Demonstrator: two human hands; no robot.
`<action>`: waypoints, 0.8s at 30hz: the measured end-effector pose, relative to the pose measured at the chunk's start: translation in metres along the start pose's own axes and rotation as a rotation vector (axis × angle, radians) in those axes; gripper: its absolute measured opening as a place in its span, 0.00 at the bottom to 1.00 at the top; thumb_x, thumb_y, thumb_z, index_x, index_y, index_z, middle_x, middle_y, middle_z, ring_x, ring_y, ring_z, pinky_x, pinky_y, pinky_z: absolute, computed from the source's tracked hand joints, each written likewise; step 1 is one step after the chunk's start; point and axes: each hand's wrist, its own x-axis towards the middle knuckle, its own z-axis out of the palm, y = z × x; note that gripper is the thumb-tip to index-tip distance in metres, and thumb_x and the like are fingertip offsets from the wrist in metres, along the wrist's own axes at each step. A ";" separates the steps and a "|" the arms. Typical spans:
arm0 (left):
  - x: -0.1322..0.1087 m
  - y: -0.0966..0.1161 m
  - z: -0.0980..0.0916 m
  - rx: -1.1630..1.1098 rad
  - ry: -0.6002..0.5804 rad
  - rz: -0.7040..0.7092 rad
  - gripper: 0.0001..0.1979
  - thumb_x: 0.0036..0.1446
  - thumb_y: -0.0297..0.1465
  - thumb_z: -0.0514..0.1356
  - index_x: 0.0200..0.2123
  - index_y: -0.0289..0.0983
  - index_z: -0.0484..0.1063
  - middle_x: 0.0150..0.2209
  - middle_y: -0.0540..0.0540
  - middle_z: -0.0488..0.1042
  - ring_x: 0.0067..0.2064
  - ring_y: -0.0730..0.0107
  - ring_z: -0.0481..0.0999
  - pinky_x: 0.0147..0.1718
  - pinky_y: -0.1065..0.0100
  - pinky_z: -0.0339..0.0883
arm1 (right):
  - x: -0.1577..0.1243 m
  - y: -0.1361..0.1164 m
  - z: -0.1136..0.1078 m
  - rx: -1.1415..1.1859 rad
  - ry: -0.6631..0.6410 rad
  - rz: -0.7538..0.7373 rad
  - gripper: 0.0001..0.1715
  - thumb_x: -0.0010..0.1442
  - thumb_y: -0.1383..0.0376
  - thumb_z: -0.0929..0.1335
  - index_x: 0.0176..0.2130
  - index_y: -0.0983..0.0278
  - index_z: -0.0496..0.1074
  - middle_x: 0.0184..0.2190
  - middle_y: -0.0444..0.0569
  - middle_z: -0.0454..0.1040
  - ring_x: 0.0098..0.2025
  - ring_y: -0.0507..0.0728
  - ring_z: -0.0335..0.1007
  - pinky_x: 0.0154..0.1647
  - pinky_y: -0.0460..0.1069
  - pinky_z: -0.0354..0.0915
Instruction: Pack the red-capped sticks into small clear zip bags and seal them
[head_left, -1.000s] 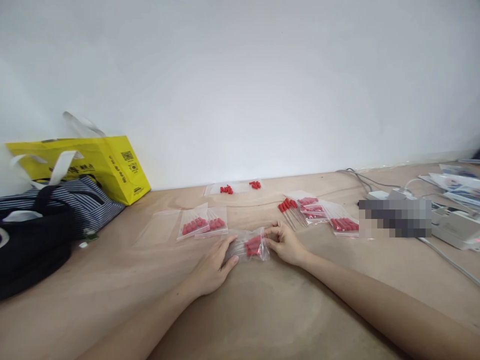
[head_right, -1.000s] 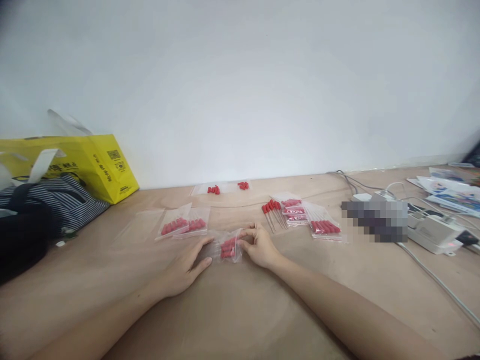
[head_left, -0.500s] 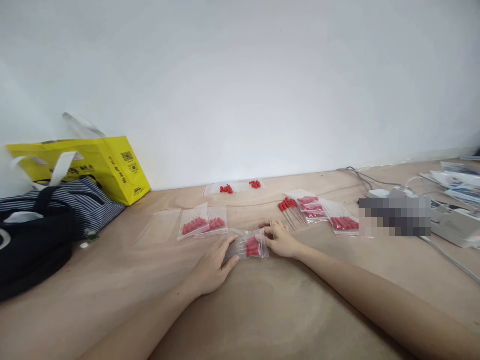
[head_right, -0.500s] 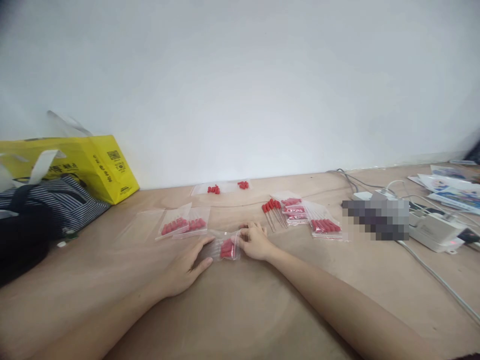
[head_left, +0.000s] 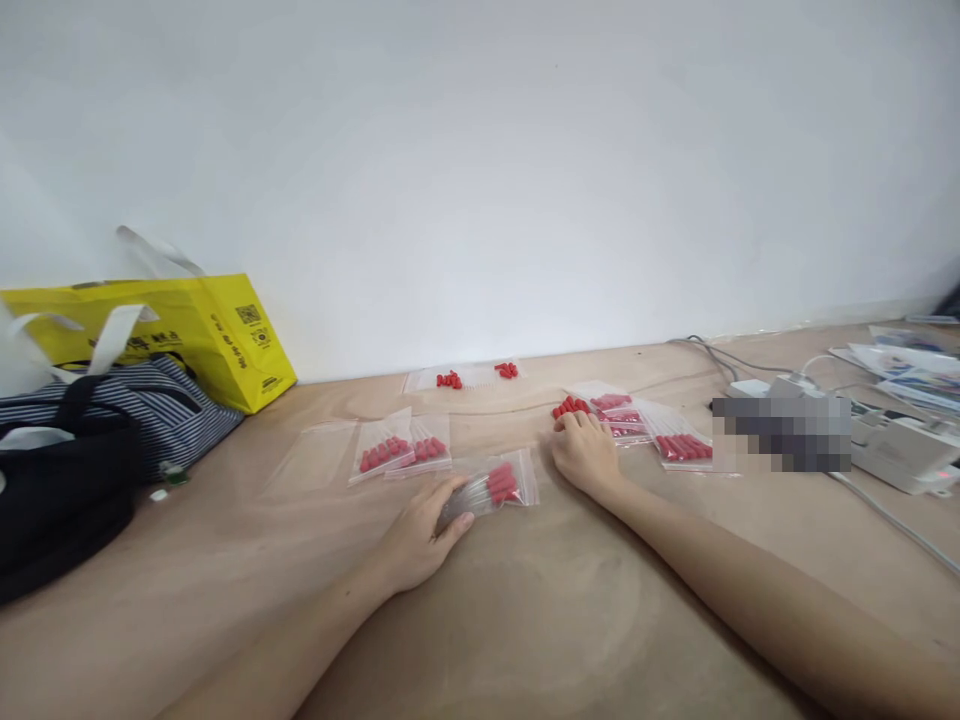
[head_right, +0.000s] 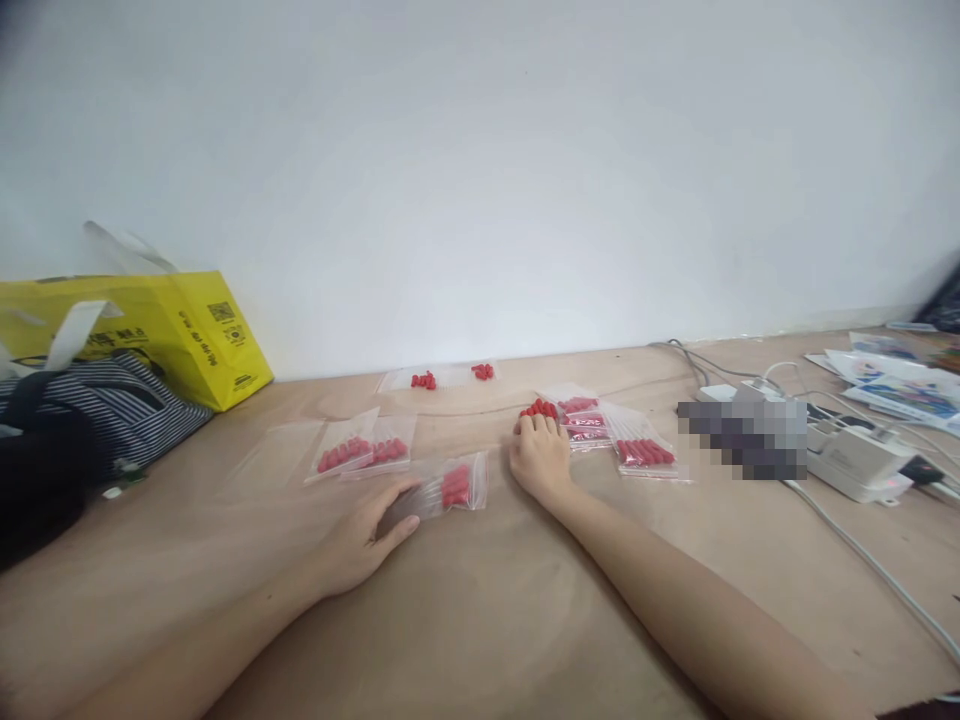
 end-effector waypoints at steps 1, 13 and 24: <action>0.000 0.000 0.000 0.000 -0.011 0.000 0.17 0.57 0.34 0.50 0.50 0.40 0.57 0.50 0.45 0.64 0.51 0.60 0.63 0.48 0.59 0.57 | 0.003 0.003 0.001 -0.044 -0.034 0.020 0.12 0.52 0.64 0.62 0.37 0.66 0.65 0.37 0.55 0.68 0.43 0.60 0.61 0.42 0.52 0.52; -0.001 0.003 -0.001 0.027 -0.054 0.003 0.17 0.57 0.34 0.49 0.51 0.40 0.58 0.51 0.45 0.63 0.52 0.61 0.61 0.50 0.59 0.56 | 0.007 0.008 0.004 -0.066 -0.244 0.090 0.22 0.53 0.75 0.57 0.49 0.73 0.56 0.40 0.66 0.66 0.41 0.65 0.66 0.37 0.55 0.58; 0.005 -0.001 -0.010 0.051 -0.070 0.078 0.16 0.57 0.35 0.50 0.49 0.39 0.61 0.50 0.46 0.65 0.51 0.63 0.63 0.49 0.60 0.57 | -0.008 0.000 -0.014 0.650 0.144 -0.085 0.30 0.58 0.63 0.55 0.56 0.70 0.37 0.28 0.48 0.65 0.29 0.55 0.64 0.34 0.51 0.61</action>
